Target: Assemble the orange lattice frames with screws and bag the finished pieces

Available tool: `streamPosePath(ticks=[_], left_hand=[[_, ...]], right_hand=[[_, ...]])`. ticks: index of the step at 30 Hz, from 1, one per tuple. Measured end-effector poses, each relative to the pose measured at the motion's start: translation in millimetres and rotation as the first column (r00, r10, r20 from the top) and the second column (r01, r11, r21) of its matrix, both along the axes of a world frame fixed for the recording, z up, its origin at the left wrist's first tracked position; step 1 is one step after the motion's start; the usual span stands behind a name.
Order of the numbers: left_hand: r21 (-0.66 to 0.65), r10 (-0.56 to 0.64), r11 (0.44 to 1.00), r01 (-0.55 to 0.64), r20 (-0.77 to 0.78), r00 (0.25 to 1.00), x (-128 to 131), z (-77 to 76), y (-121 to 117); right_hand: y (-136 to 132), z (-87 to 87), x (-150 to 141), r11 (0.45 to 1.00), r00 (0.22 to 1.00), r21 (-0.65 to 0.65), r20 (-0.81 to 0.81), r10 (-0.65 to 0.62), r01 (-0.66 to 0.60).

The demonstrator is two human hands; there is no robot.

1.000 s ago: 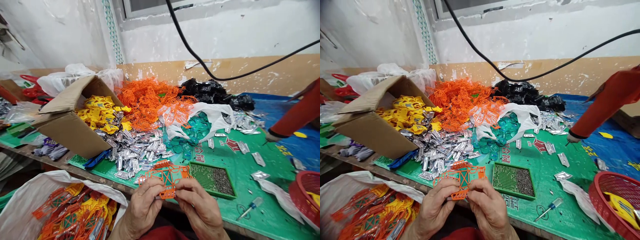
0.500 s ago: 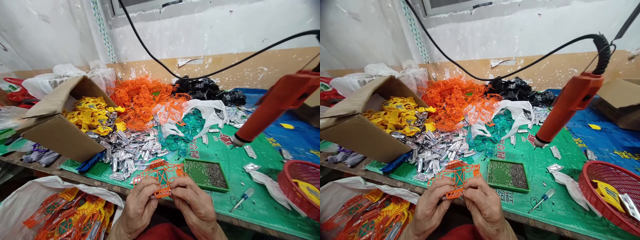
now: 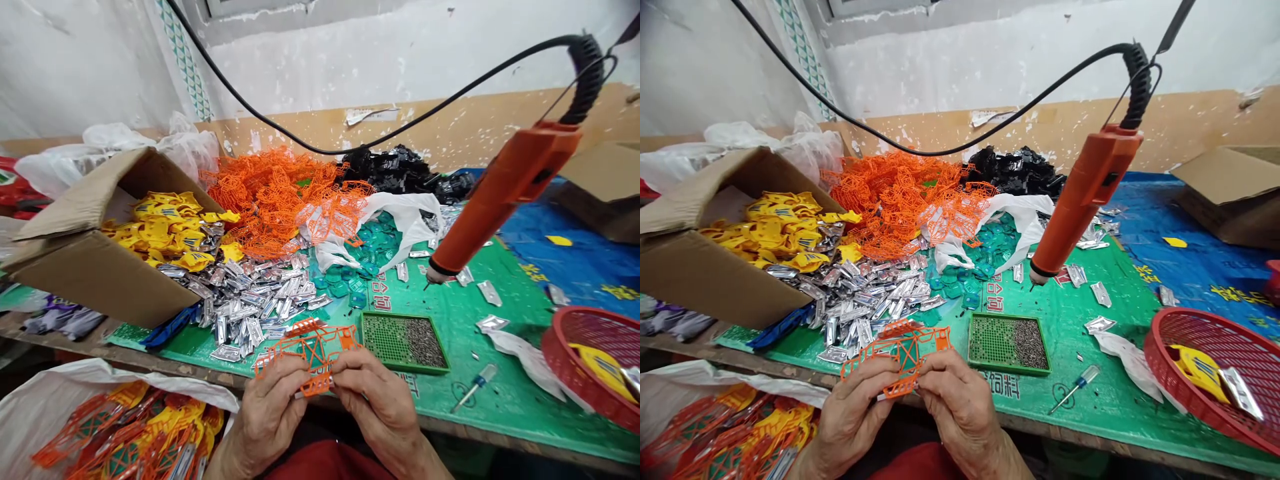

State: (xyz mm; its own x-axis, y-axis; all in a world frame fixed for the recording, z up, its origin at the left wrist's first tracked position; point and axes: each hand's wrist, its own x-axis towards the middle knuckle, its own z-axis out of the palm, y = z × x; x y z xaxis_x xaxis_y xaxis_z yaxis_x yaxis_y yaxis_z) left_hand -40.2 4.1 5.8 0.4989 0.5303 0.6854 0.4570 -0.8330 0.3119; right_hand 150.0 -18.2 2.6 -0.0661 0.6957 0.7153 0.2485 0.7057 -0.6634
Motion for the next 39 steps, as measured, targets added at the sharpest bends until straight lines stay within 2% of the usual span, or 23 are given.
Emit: streamPosePath(ticks=[6,10,14,19,23,32,36,39], left_hand=[[0.002,-0.003,1.0,0.003,-0.009,1.0,-1,-0.5,1],[-0.016,-0.019,1.0,0.018,-0.026,0.999,2,1.6,3],[-0.042,-0.031,0.999,0.029,-0.031,0.999,7,0.8,1],[0.022,0.083,0.996,-0.084,0.063,0.995,12,-3.3,-6],[-0.01,0.087,0.996,-0.086,0.087,0.992,12,-3.7,-10],[-0.015,0.069,0.998,-0.068,0.094,0.993,14,-1.3,-11],[-0.034,0.074,0.997,-0.071,0.101,0.992,15,-1.7,-11],[-0.056,0.129,0.99,-0.126,0.064,0.99,18,-1.7,-12]], right_hand=[[0,1.4,1,1.0,1.0,-0.004,0.012,-0.005,0.005],[0,0.0,3,0.999,0.992,0.023,0.114,-0.046,0.044],[-1,-11.0,5,0.998,0.978,0.035,0.204,-0.051,0.045],[-3,-26.6,9,0.981,0.956,0.106,0.227,-0.186,0.166],[-5,-34.2,12,0.97,0.939,0.121,0.25,-0.235,0.211],[-7,-32.9,12,0.962,0.933,0.116,0.24,-0.268,0.247],[-6,-33.7,13,0.948,0.906,0.188,0.293,-0.305,0.258],[-2,-35.1,12,0.929,0.884,0.255,0.319,-0.343,0.269]])
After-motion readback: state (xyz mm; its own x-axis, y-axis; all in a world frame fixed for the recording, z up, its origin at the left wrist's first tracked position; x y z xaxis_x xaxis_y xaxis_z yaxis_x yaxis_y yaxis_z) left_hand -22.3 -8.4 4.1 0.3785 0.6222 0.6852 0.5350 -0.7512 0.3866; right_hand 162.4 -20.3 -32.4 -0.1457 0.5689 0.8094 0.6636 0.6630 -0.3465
